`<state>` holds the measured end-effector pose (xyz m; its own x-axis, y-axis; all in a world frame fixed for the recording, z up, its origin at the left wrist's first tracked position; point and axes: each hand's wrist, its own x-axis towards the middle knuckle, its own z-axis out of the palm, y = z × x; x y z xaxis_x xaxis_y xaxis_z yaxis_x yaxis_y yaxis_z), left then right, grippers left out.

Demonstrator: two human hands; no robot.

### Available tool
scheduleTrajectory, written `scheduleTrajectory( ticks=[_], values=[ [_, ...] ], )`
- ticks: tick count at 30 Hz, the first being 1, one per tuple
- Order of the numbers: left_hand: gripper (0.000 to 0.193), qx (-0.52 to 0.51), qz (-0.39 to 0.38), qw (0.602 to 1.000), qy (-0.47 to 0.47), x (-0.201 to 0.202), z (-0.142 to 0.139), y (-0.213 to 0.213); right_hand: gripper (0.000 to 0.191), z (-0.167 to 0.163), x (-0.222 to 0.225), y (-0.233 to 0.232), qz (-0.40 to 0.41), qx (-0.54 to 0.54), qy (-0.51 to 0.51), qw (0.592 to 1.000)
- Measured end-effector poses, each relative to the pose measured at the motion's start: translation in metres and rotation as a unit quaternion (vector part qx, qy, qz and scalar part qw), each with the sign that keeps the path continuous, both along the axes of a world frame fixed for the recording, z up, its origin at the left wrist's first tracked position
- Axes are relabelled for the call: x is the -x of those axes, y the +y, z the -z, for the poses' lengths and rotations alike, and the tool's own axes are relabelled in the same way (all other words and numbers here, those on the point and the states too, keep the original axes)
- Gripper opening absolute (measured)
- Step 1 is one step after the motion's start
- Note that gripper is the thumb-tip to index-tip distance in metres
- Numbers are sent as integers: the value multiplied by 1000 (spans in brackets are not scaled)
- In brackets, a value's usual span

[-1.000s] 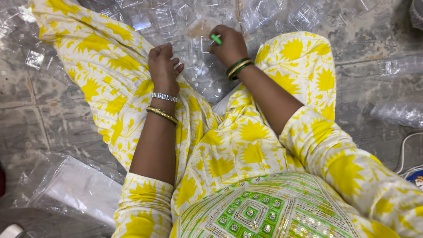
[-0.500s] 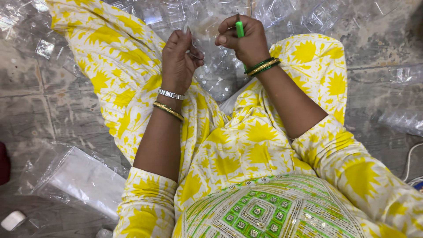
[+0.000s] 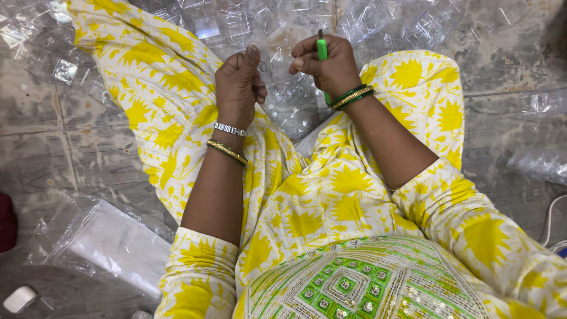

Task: The person sits on the floor among scattered clear plastic pouches and boxes, picks up individual plastic items, marks them with a green marker, and folds or presses clear plastic film over them, setting finished pieces aside.

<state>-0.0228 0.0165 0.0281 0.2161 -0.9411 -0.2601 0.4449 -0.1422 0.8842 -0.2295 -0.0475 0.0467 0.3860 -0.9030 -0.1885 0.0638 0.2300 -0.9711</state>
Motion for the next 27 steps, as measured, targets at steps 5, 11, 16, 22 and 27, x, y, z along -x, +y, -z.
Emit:
scheduleTrajectory(
  ticks=[5, 11, 16, 22, 27],
  values=[
    [50, -94, -22, 992, -87, 5, -5, -1, 12, -3, -1, -3, 4, -65, 18, 998],
    [32, -103, -77, 989, -78, 8, 12, -12, 11, 4, 0, -10, 12, -26, 57, 998],
    [31, -39, -48, 981, -181, 13, 34, -17, 9, 12, -8, -9, -1, 37, 95, 995],
    [25, -104, -96, 888, -439, 17, 53, -20, 6, 21, -20, 0, -37, 90, 53, 994],
    [22, -115, -71, 889, -437, 21, 50, -23, 7, 25, -18, 2, -45, 113, 46, 991]
  ],
)
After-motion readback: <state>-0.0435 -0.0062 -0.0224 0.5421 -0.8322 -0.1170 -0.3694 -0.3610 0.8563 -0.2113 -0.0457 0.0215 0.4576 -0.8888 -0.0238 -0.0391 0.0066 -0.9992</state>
